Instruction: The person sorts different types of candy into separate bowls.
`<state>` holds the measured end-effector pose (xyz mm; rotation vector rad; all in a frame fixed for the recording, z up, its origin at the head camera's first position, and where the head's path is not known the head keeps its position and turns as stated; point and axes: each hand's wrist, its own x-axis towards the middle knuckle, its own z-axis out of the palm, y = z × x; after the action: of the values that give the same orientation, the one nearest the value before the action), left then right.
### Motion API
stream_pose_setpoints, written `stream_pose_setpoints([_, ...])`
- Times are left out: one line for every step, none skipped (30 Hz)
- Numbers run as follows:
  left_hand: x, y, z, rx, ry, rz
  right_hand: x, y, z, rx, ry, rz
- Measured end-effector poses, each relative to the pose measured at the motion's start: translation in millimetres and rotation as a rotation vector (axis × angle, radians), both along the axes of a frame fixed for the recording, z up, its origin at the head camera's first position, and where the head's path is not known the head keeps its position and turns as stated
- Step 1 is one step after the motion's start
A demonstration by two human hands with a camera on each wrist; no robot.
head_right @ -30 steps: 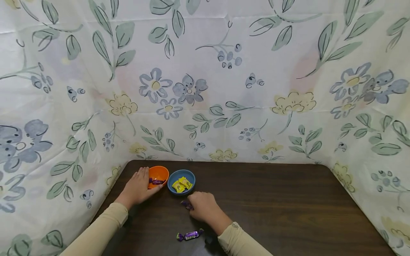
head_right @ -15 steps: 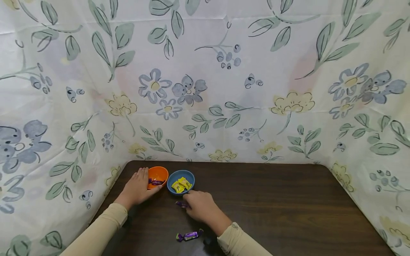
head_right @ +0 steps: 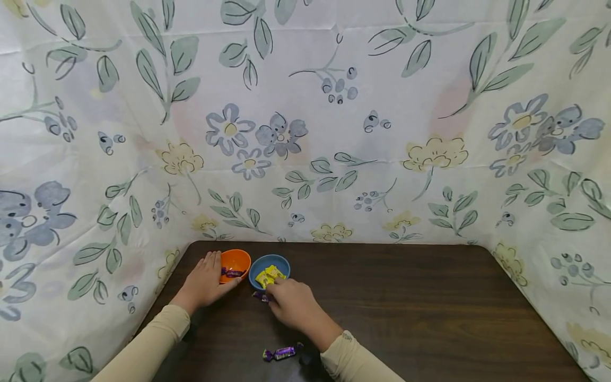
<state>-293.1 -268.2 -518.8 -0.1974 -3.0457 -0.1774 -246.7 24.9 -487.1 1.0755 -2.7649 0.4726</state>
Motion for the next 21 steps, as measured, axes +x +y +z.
stream_pose_setpoints([0.0, 0.2, -0.2, -0.001, -0.002, 0.001, -0.4, -1, 0.6, -0.008, 0.007, -0.001])
stream_pose_setpoints([-0.1, 0.2, -0.3, -0.002, 0.0, -0.001, -0.9, -2, 1.3, -0.016, 0.021, -0.004])
stream_pose_setpoints([0.1, 0.1, -0.1, -0.002, 0.001, 0.0, -1.4, -2, 1.9, -0.026, 0.033, -0.006])
stream_pose_setpoints([0.3, 0.0, 0.3, -0.001, 0.005, -0.003, -1.8, -4, 2.6, -0.038, 0.046, -0.009])
stream_pose_setpoints([0.0, -0.2, 0.2, -0.001, 0.003, -0.001, -2.3, -5, 3.2, -0.05, 0.058, -0.012])
stream_pose_setpoints([0.0, -0.5, 0.4, -0.001, 0.006, -0.003, -2.9, -6, 3.7, -0.062, 0.069, -0.015])
stream_pose_setpoints([-0.2, -0.7, 0.5, -0.002, 0.004, -0.002, -3.5, -7, 3.9, -0.073, 0.08, -0.02])
stream_pose_setpoints([-0.3, -1.1, 0.5, -0.002, 0.005, -0.003, -4.0, -8, 4.5, -0.083, 0.088, -0.026])
stream_pose_setpoints([-0.2, -1.3, 0.5, -0.002, 0.005, -0.003, -4.6, -9, 4.8, -0.095, 0.09, -0.03])
stream_pose_setpoints([-0.4, -1.7, 0.1, -0.004, 0.005, -0.006, -5.3, -11, 5.1, -0.104, 0.092, -0.035])
stream_pose_setpoints([-0.2, -2.0, 0.0, -0.002, 0.004, -0.007, -6.1, -12, 5.2, -0.11, 0.091, -0.041])
stream_pose_setpoints([0.1, -2.2, -0.2, -0.002, 0.005, -0.01, -6.9, -13, 5.3, -0.118, 0.09, -0.045])
stream_pose_setpoints([0.3, -2.3, -0.5, 0.0, 0.007, -0.014, -7.7, -15, 5.5, -0.126, 0.092, -0.047])
stream_pose_setpoints([0.5, -2.6, -0.7, -0.001, 0.011, -0.018, -8.8, -16, 5.4, -0.132, 0.098, -0.046])
stream_pose_setpoints([0.8, -2.6, -0.5, 0.0, 0.013, -0.021, -10.4, -18, 4.9, -0.133, 0.106, -0.048])
stream_pose_setpoints([1.0, -2.5, -0.6, 0.002, 0.014, -0.024, -11.9, -19, 4.6, -0.133, 0.116, -0.048])
stream_pose_setpoints([1.1, -2.3, -0.5, 0.003, 0.016, -0.025, -13.7, -21, 4.2, -0.133, 0.125, -0.049])
stream_pose_setpoints([1.1, -2.3, -0.3, 0.003, 0.017, -0.025, -15.5, -22, 3.9, -0.132, 0.135, -0.049])
stream_pose_setpoints([1.1, -2.2, -0.1, 0.004, 0.019, -0.025, -17.1, -24, 4.2, -0.13, 0.142, -0.051])
stream_pose_setpoints([0.9, -2.2, 0.0, 0.003, 0.02, -0.025, -18.9, -25, 4.1, -0.125, 0.146, -0.055])
stream_pose_setpoints([0.8, -2.1, 0.4, 0.004, 0.02, -0.023, -20.2, -26, 4.4, -0.122, 0.145, -0.059])
